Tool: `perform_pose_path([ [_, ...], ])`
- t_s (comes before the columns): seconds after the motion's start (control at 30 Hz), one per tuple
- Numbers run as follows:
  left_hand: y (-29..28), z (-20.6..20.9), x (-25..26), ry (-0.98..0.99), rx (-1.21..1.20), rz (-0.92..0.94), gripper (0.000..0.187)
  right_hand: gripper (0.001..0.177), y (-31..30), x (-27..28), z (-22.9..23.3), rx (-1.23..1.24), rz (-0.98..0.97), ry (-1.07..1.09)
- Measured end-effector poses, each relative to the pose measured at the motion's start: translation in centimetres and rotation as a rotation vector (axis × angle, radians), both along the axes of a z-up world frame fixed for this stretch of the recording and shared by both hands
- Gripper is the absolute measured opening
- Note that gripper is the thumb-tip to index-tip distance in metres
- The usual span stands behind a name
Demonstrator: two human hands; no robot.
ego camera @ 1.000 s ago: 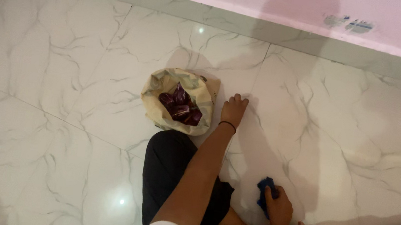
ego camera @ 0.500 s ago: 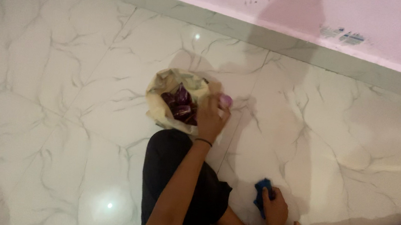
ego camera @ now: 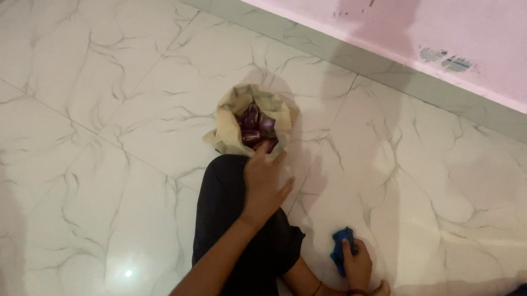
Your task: The person sits on the floor and wipes red chilies and purple eggplants with a blue cloth. They place the cleaned chilies into a cloth bag, then proceed to wipe the eggplants and place them into the same bag.
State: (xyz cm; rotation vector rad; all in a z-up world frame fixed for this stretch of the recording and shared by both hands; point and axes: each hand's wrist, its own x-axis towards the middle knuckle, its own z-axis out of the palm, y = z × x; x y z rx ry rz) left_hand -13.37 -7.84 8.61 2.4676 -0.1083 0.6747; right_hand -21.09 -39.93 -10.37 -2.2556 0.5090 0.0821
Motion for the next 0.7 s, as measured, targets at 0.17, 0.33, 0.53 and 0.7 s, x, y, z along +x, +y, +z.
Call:
perform_pose_path([
  [0.17, 11.6, -1.1, -14.0, 0.136, 0.014, 0.214, 0.065, 0.046, 0.3, 0.1, 0.0, -0.012, 0.048, -0.063],
  [0.33, 19.7, -10.8, -31.3, 1.056, 0.308, 0.541, 0.094, 0.042, 0.2, -0.6, 0.6, 0.092, 0.013, -0.114],
  [0.53, 20.2, -17.1, -33.3, 1.050, 0.394, 0.364, 0.089, 0.044, -2.2, -0.2, 2.4, 0.125, -0.068, -0.174],
  [0.7, 20.1, -16.4, -32.5, 0.798, 0.309, 0.458, 0.080, 0.047, -9.1, 0.0, 6.9, -0.075, -0.043, -0.229],
])
